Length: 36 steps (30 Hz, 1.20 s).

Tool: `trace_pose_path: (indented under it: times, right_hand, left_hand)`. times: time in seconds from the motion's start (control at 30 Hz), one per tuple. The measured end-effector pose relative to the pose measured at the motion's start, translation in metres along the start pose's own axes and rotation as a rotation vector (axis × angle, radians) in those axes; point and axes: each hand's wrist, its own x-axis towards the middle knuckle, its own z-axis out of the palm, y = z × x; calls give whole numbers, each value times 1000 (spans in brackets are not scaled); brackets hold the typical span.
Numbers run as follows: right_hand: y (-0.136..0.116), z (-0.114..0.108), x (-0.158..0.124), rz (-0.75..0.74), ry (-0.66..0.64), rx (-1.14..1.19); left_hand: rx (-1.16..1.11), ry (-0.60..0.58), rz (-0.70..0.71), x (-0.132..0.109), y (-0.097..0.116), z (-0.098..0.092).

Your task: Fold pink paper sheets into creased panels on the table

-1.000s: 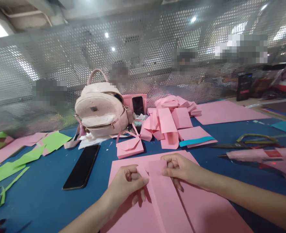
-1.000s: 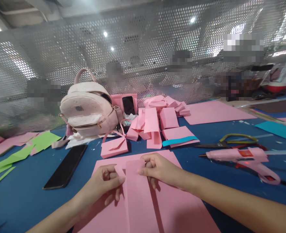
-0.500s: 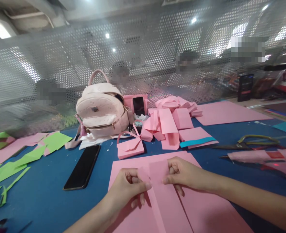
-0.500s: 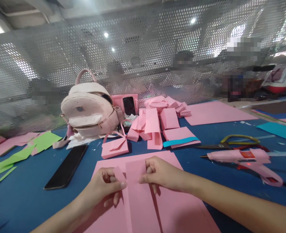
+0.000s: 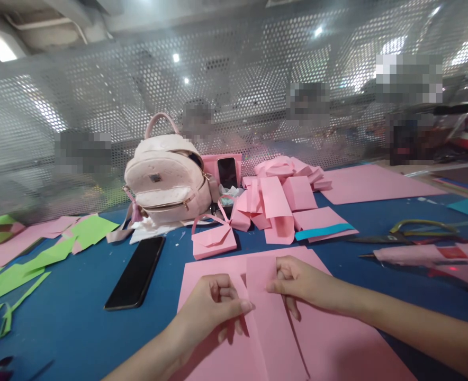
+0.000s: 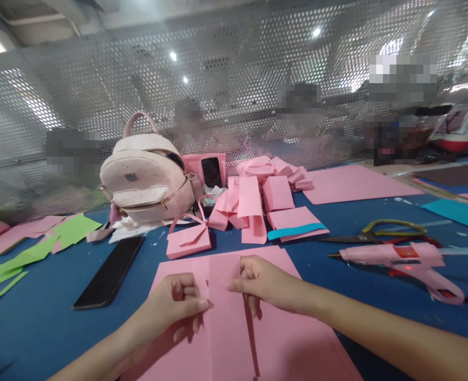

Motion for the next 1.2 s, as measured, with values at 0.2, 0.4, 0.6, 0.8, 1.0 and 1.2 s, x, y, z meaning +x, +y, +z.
trace_pose_path:
  times: [0.2, 0.4, 0.6, 0.8, 1.0, 1.2]
  right_hand:
    - [-7, 1, -5, -7, -145, -20]
    - [-4, 1, -5, -8, -131, -10]
    - [-6, 3, -4, 10, -119, -16]
    - [-9, 4, -6, 19, -101, -30]
    - [-7, 4, -5, 20, -104, -23]
    - [-6, 4, -5, 3, -110, -4]
  left_hand:
    - [6, 7, -47, 1, -1, 0]
    - [8, 22, -55, 2, -3, 0]
    - [-5, 50, -61, 1, -2, 0]
    - [-8, 64, -55, 1, -2, 0]
    - [-37, 32, -36, 1, -2, 0]
    - [-21, 32, -41, -1, 0, 0]
